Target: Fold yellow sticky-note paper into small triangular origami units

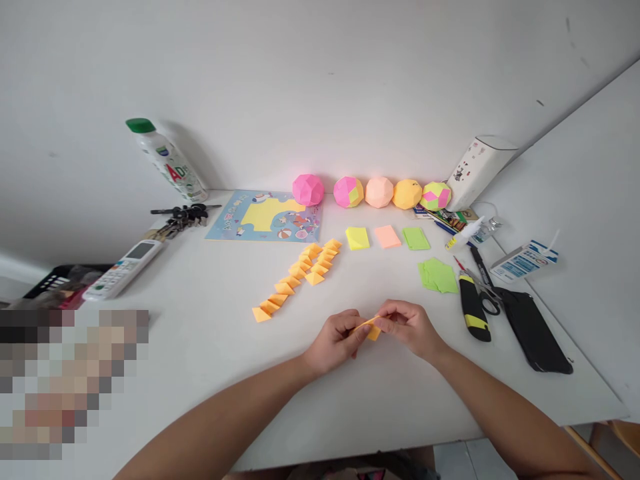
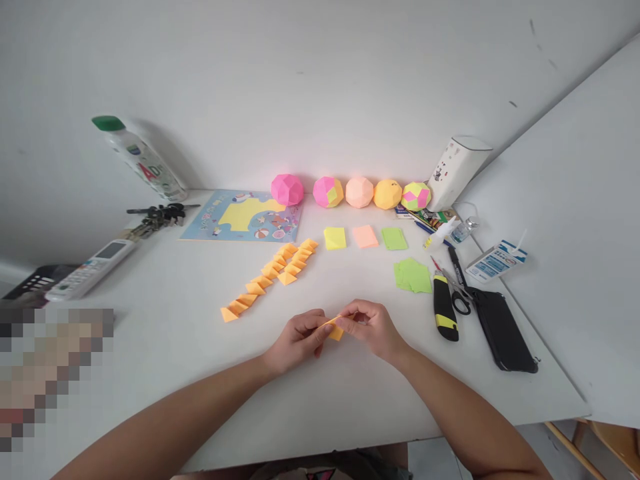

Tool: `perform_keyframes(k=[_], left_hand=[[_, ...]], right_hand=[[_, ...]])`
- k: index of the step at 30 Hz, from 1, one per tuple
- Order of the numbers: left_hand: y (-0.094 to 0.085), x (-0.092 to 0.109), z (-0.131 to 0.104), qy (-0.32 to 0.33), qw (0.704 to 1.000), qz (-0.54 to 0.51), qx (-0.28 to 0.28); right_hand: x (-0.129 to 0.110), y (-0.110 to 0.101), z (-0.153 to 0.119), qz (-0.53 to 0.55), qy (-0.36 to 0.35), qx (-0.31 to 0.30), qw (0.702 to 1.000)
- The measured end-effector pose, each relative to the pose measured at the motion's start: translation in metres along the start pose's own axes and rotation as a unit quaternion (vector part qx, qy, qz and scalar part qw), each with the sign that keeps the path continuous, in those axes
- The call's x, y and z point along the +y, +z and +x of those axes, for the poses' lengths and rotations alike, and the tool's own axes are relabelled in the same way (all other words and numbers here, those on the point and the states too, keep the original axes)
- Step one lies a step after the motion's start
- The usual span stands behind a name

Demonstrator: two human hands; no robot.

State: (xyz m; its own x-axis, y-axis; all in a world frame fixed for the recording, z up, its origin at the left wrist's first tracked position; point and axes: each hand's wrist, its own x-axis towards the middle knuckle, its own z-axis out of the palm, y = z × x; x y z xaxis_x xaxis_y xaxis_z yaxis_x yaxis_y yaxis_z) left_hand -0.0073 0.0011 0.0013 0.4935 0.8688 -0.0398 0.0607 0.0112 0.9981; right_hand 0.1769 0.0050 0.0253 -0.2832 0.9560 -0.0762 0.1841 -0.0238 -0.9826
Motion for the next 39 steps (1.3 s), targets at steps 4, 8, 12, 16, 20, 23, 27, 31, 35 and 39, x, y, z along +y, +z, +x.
perform_keyframes(k=[4, 8, 12, 16, 20, 23, 27, 31, 35, 39], left_hand=[[-0.0001, -0.0004, 0.0000, -0.006, 1.000, -0.005, -0.006], [-0.0006, -0.0001, 0.0000, -0.002, 1.000, 0.000, -0.008], [-0.0010, -0.0005, -0.0002, -0.004, 1.000, -0.007, -0.014], [-0.0011, -0.0008, -0.0001, -0.005, 1.000, -0.013, -0.019], [-0.0011, 0.0001, 0.0006, -0.019, 0.999, -0.026, -0.018], [-0.0020, 0.0000, 0.0015, -0.035, 0.998, -0.056, -0.013], [-0.0039, -0.0011, 0.0028, -0.054, 0.994, -0.094, -0.014], [-0.0044, -0.0007, 0.0031, -0.060, 0.994, -0.088, -0.021], [-0.0019, -0.0002, 0.0038, -0.072, 0.991, -0.111, -0.020], [0.0007, -0.0041, 0.0060, -0.073, 0.981, -0.181, 0.000]], right_hand=[[0.0003, 0.0003, 0.0002, 0.010, 0.006, -0.004, 1.000], [0.0010, 0.0009, 0.0005, 0.027, 0.008, -0.006, 1.000], [0.0001, 0.0008, 0.0004, 0.036, 0.007, -0.007, 0.999], [-0.0015, 0.0006, -0.0003, 0.021, 0.009, -0.009, 1.000], [-0.0019, 0.0011, -0.0013, 0.016, 0.010, -0.008, 1.000], [-0.0035, 0.0012, -0.0018, 0.017, 0.011, -0.003, 1.000], [-0.0078, 0.0005, -0.0027, -0.007, 0.002, 0.021, 1.000], [-0.0076, 0.0012, -0.0036, -0.072, -0.042, 0.022, 0.996], [-0.0015, 0.0036, -0.0036, -0.092, -0.045, -0.004, 0.995], [0.0006, 0.0043, -0.0030, -0.055, -0.034, 0.017, 0.998]])
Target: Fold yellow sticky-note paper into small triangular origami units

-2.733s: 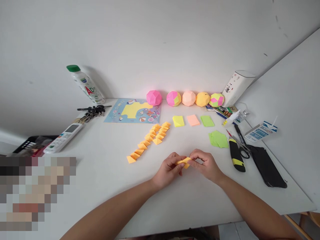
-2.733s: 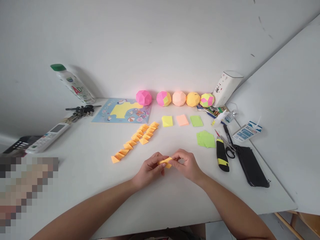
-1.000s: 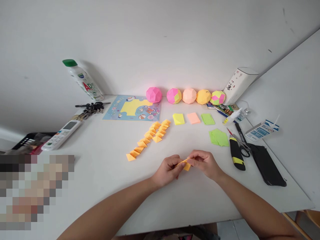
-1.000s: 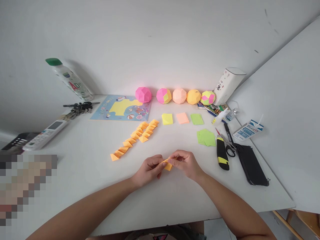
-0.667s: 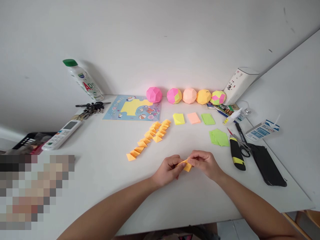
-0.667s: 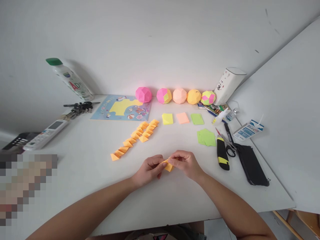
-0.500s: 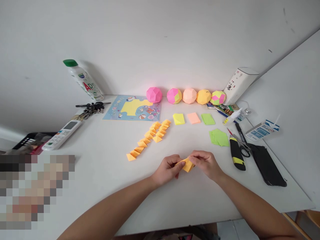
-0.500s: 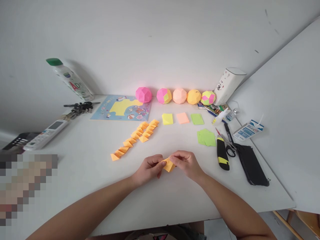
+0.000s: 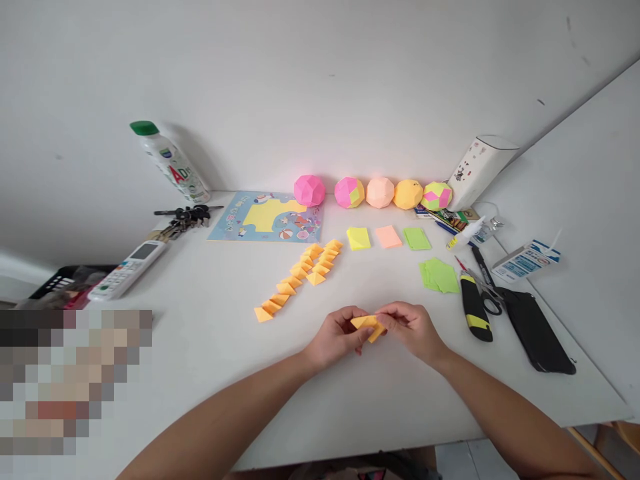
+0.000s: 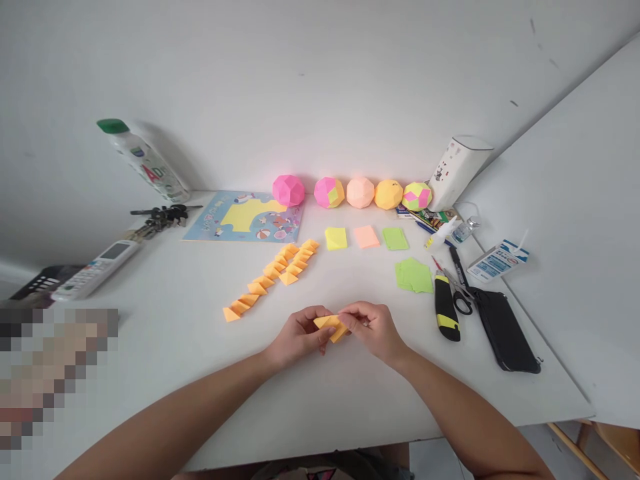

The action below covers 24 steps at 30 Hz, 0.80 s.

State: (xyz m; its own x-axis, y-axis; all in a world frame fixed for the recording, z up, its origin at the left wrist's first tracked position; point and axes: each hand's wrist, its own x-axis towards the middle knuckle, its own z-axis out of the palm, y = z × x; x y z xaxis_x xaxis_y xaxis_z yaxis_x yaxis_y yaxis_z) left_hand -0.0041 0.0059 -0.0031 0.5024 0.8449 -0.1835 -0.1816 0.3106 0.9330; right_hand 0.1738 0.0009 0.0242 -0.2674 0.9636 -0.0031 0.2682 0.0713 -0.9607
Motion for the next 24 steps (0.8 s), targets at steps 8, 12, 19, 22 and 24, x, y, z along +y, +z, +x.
perform_keyframes(k=[8, 12, 19, 22, 24], left_hand=[[-0.0033, -0.0035, 0.0026, -0.005, 1.000, -0.008, 0.004], [-0.0030, -0.0027, 0.0031, 0.007, 1.000, -0.010, 0.016], [-0.0009, -0.0061, 0.0049, 0.027, 0.998, -0.053, 0.033], [-0.0009, -0.0066, 0.0048, 0.024, 0.997, -0.058, 0.041], [-0.0011, -0.0062, 0.0046, 0.023, 0.997, -0.061, 0.042]], right_hand=[[0.0046, -0.0019, -0.0001, -0.105, -0.062, 0.003, 0.993], [0.0071, -0.0040, -0.0001, -0.093, -0.066, -0.020, 0.993], [0.0061, -0.0051, -0.0004, -0.055, -0.033, -0.025, 0.998], [0.0064, -0.0043, -0.0009, -0.028, -0.012, -0.034, 0.999], [0.0063, -0.0038, -0.0009, -0.011, -0.002, -0.037, 0.999]])
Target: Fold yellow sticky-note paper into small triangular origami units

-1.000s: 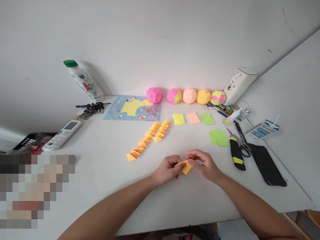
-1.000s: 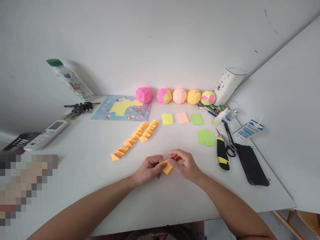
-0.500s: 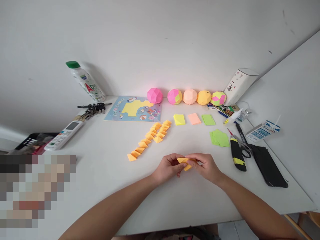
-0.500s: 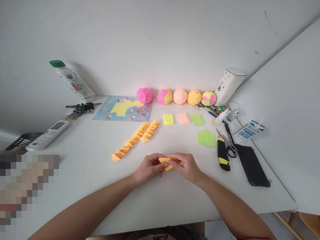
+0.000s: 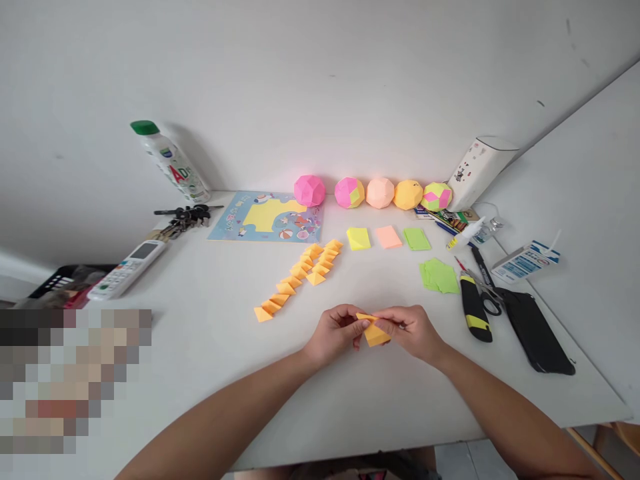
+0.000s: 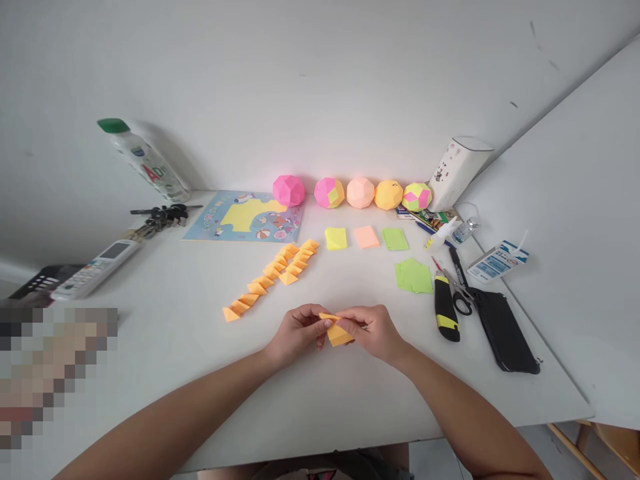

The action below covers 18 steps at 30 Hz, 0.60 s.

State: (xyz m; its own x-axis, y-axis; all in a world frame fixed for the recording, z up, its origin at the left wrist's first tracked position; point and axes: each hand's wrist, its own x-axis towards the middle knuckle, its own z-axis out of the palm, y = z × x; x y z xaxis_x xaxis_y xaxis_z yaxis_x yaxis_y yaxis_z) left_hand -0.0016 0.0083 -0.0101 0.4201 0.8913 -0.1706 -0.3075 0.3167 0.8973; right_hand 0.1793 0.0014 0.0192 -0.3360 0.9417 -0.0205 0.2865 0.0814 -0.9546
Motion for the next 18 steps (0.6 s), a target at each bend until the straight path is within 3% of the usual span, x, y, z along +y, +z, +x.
perform_keyframes(k=[18], left_hand=[[-0.0008, 0.0075, -0.0003, -0.009, 0.999, -0.032, 0.023]], right_hand=[[-0.0030, -0.0004, 0.0005, 0.043, 0.035, -0.006, 0.998]])
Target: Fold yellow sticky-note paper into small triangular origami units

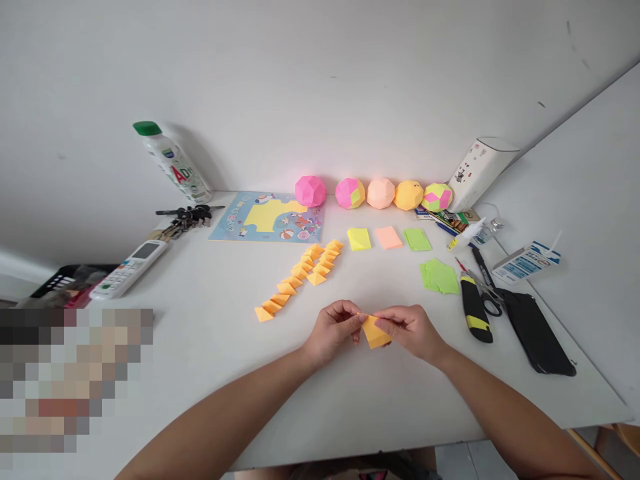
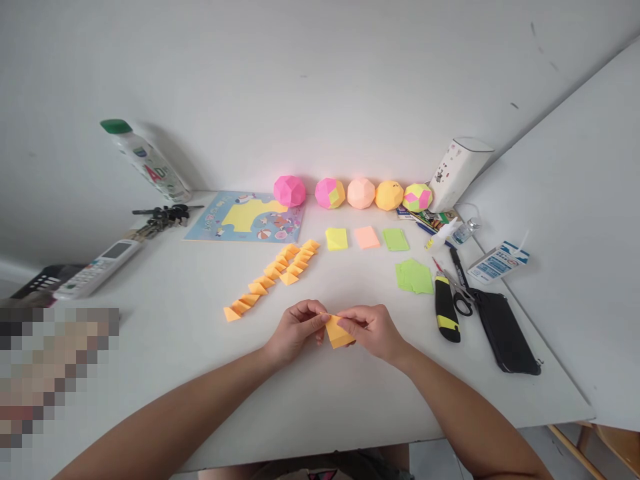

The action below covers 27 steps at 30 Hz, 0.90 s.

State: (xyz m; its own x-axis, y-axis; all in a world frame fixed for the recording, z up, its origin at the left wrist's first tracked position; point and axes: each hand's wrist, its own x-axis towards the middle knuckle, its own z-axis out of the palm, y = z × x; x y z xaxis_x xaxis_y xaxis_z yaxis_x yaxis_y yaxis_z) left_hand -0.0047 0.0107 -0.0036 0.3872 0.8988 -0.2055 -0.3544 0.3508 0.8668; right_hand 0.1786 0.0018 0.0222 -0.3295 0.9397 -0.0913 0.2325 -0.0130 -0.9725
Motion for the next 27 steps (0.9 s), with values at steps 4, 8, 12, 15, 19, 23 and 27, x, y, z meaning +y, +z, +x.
perform_keyframes(k=[4, 8, 12, 15, 19, 23, 27], left_hand=[[0.0001, 0.0021, -0.0007, -0.001, 1.000, -0.023, -0.002], [-0.0008, 0.0027, -0.0004, -0.012, 0.999, -0.038, 0.002], [-0.0019, 0.0025, 0.0008, -0.003, 0.998, -0.057, 0.013], [-0.0013, 0.0017, 0.0004, 0.004, 0.999, -0.036, -0.004], [0.0008, -0.0004, -0.0013, 0.008, 0.999, 0.038, -0.024], [0.0020, -0.0009, -0.0019, 0.000, 0.997, 0.068, -0.027], [0.0021, 0.0000, -0.0018, -0.012, 0.996, 0.086, -0.027]], right_hand=[[0.0013, -0.0001, 0.0003, 0.005, 0.000, 0.001, 1.000], [0.0000, -0.0005, 0.0009, 0.014, 0.006, 0.000, 1.000], [-0.0022, -0.0017, 0.0019, 0.015, 0.024, 0.013, 1.000], [-0.0021, -0.0018, 0.0016, 0.024, 0.027, 0.009, 0.999], [-0.0016, -0.0002, 0.0000, 0.033, 0.019, -0.019, 0.999], [-0.0018, 0.0015, -0.0007, 0.029, 0.015, -0.033, 0.999], [-0.0003, 0.0029, -0.0003, 0.030, 0.015, -0.031, 0.999]])
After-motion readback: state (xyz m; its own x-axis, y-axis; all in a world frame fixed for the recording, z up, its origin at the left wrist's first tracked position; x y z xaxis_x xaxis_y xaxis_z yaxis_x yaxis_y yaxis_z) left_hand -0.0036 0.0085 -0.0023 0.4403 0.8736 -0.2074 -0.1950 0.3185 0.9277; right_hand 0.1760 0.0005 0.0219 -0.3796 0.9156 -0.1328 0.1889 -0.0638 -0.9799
